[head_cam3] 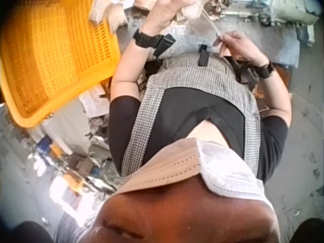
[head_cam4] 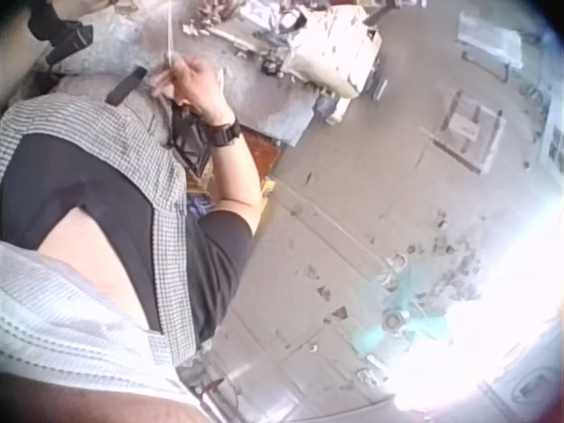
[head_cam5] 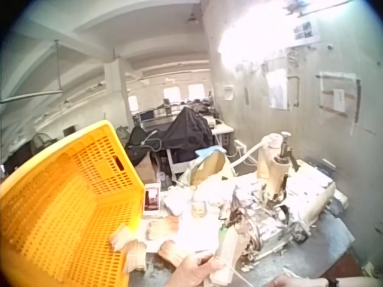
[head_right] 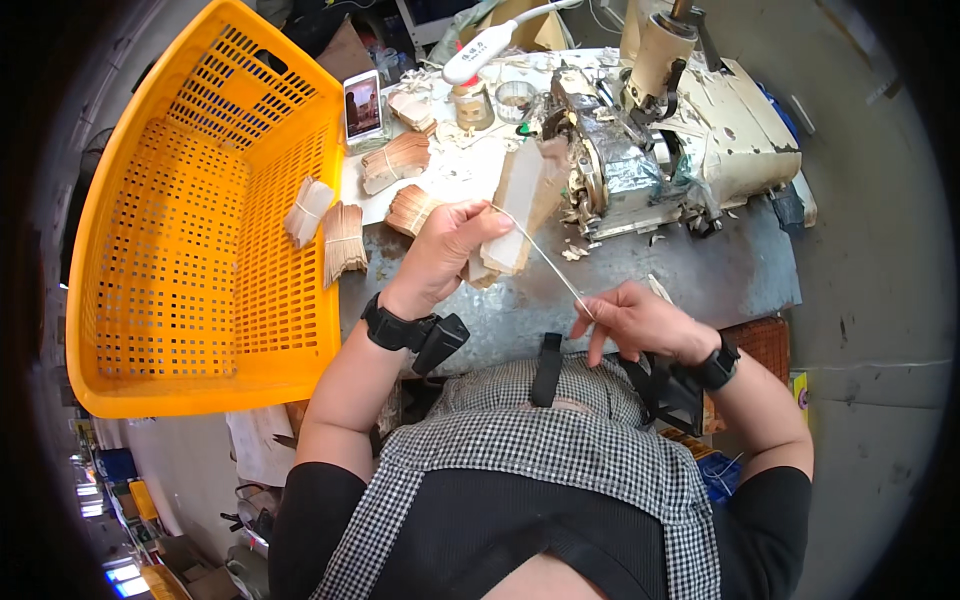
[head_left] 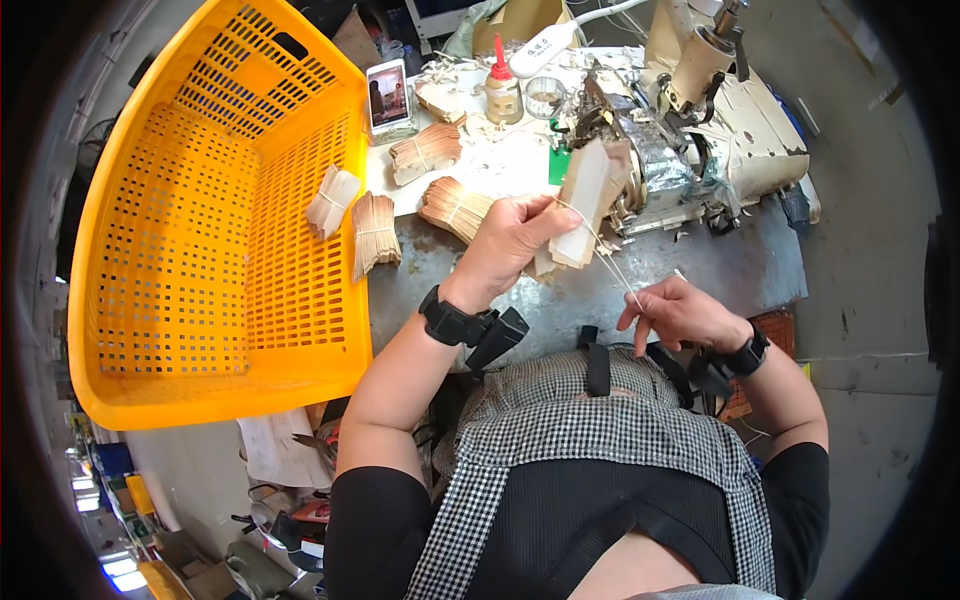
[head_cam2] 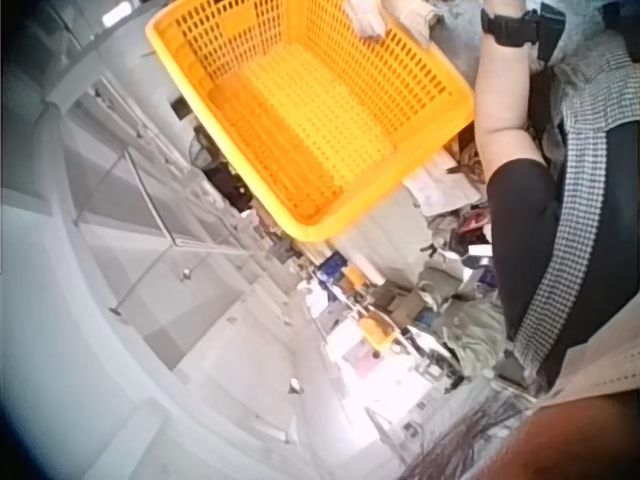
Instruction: Skiving small leather pieces using a machine and bundling them together with rubber bands.
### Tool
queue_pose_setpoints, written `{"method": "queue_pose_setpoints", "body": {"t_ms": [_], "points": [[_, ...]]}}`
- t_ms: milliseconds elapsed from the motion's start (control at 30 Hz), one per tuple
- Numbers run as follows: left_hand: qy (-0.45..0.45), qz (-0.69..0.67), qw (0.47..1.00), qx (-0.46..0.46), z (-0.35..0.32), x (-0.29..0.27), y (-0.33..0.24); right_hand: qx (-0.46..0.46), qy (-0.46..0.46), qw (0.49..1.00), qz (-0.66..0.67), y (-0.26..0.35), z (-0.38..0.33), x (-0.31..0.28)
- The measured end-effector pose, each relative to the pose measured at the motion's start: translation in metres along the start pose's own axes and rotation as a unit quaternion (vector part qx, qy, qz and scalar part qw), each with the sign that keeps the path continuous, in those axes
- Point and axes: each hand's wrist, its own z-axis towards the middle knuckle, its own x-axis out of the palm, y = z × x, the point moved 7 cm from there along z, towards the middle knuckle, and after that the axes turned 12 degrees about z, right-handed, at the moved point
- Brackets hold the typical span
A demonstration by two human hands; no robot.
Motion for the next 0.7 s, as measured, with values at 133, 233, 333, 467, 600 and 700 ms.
{"method": "queue_pose_setpoints", "body": {"t_ms": [133,233,333,467,600,700], "points": [[-0.025,-0.005,1.000,-0.008,-0.002,0.007,0.021,-0.196,-0.190,0.818,-0.506,0.037,-0.002,-0.002],[-0.016,-0.079,0.996,-0.036,-0.002,0.007,0.030,-0.426,-0.208,0.651,-0.593,0.057,-0.025,0.030],[0.134,0.023,0.986,-0.098,-0.008,0.032,0.031,-0.481,-0.219,0.594,-0.607,0.059,-0.017,0.035],[0.086,-0.040,0.993,-0.072,-0.016,0.040,0.027,-0.517,-0.217,0.655,-0.507,0.073,-0.007,0.022],[-0.005,-0.095,0.993,0.073,-0.030,0.029,0.002,-0.498,-0.217,0.835,-0.088,0.081,-0.007,0.000],[0.033,0.037,0.988,0.144,-0.038,0.040,-0.006,-0.382,-0.169,0.884,0.208,0.066,0.009,-0.003]]}}
